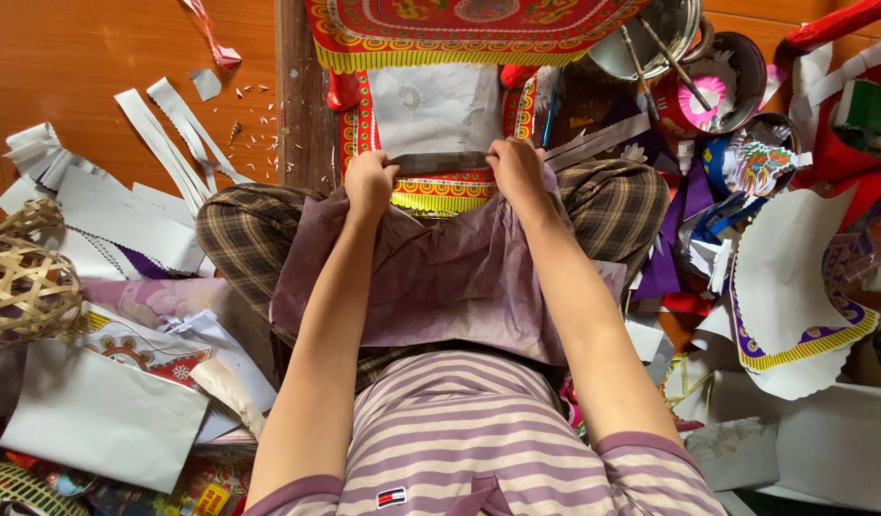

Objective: Assembling a traditional paper effigy by cutting and attaching decorative paper pieces.

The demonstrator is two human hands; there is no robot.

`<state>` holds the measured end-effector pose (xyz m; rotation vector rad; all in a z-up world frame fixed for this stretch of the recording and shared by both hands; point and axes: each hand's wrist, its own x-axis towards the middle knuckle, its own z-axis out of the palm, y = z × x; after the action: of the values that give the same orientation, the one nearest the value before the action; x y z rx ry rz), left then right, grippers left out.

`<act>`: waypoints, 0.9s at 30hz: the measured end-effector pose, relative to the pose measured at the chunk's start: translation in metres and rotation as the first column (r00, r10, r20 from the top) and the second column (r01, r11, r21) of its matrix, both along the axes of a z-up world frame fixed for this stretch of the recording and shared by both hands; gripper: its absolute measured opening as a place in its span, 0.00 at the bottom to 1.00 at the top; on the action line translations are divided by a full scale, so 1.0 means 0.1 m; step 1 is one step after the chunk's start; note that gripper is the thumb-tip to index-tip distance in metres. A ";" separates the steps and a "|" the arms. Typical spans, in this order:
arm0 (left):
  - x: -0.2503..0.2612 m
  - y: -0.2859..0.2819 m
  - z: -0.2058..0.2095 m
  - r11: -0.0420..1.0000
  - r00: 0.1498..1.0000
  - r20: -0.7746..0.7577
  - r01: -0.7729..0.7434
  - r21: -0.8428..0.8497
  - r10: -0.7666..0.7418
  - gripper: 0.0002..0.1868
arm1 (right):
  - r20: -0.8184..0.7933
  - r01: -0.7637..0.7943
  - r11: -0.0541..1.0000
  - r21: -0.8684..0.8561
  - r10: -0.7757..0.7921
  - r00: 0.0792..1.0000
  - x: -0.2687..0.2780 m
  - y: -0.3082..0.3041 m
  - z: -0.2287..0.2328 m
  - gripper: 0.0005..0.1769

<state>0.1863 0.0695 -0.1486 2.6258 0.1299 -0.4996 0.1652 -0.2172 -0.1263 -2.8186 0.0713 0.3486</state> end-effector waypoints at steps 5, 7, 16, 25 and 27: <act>-0.02 0.06 -0.20 0.989 0.990 0.002 -0.142 -0.050 0.142 0.07 | -0.002 0.036 0.999 0.014 -0.036 0.999 0.01 -0.01 -0.03 0.05; 0.00 0.06 -0.21 0.989 0.989 -0.004 -0.145 -0.038 0.145 0.07 | -0.007 0.056 0.997 0.057 -0.055 0.998 0.01 -0.04 -0.12 0.05; 0.00 0.04 -0.17 0.988 0.988 -0.010 -0.153 -0.006 0.153 0.09 | -0.135 0.207 0.932 0.298 -0.174 0.976 0.02 -0.07 -0.03 0.05; -0.05 -0.03 -0.19 0.991 0.991 0.057 -0.122 0.046 0.119 0.12 | -0.086 0.191 0.962 0.194 -0.177 0.980 0.08 -0.01 0.01 0.07; -0.11 -0.02 -0.26 0.995 0.989 0.128 -0.081 0.053 0.074 0.13 | -0.079 0.186 0.965 0.184 -0.174 0.982 0.08 0.00 0.00 0.07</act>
<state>0.1750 0.0670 -0.1742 2.6880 0.2081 -0.3065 0.1733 -0.2173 -0.1259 -2.5869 0.2905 0.3786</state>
